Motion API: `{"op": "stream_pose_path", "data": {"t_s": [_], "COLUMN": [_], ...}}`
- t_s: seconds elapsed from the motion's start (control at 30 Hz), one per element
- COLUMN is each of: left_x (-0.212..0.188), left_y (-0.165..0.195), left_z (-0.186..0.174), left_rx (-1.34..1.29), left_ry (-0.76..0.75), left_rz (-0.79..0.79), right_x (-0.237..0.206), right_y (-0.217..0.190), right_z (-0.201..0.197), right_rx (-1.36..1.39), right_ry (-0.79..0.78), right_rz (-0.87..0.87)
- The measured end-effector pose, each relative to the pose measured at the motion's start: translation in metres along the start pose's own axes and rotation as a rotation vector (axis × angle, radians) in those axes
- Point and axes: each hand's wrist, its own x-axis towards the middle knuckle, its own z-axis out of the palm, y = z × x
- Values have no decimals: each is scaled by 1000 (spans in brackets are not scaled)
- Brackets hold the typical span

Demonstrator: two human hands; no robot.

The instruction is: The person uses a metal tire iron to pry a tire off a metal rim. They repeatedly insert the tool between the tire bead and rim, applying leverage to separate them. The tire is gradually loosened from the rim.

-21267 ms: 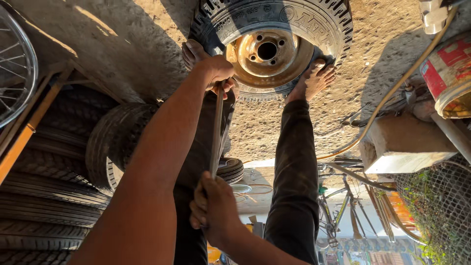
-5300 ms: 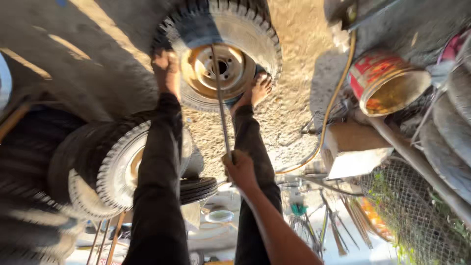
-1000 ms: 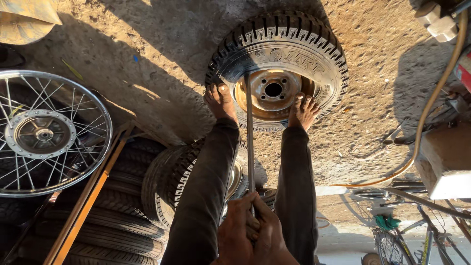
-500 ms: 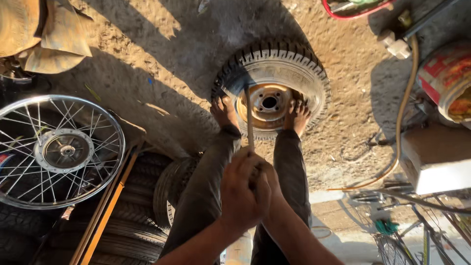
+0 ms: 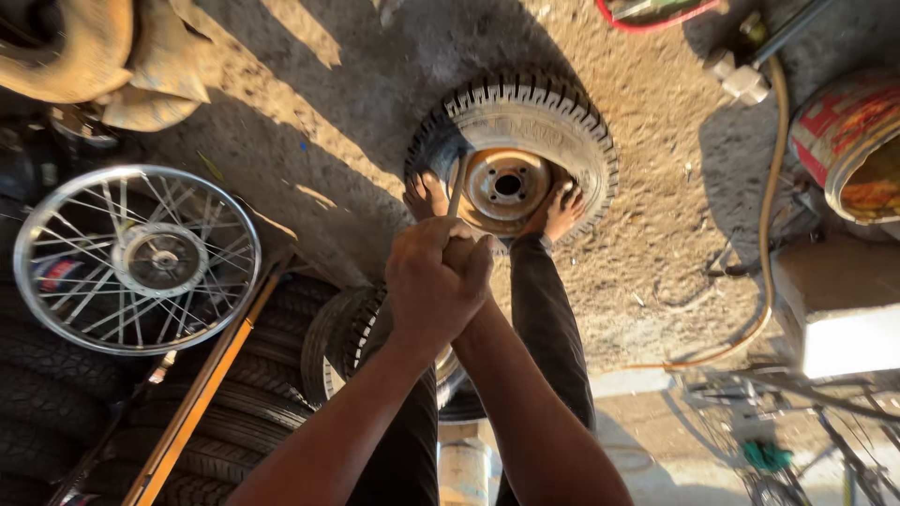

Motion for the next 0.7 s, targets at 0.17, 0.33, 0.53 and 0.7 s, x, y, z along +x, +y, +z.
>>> {"op": "stream_pose_path", "data": {"t_s": [0.17, 0.33, 0.53, 0.7], "left_x": [10, 12, 35, 44], "left_y": [5, 4, -8, -10], "left_z": [-8, -21, -38, -44], "left_rx": [-10, 4, -21, -39], "left_ry": [-83, -79, -121, -141], "left_rz": [-102, -49, -168, -202], "right_x": [35, 48, 52, 61], "right_y": [-10, 2, 28, 36], "right_z": [62, 76, 68, 71], "right_rx": [-514, -385, -110, -84], "right_ry": [62, 516, 874, 941], "right_rz": [-100, 56, 160, 148]}}
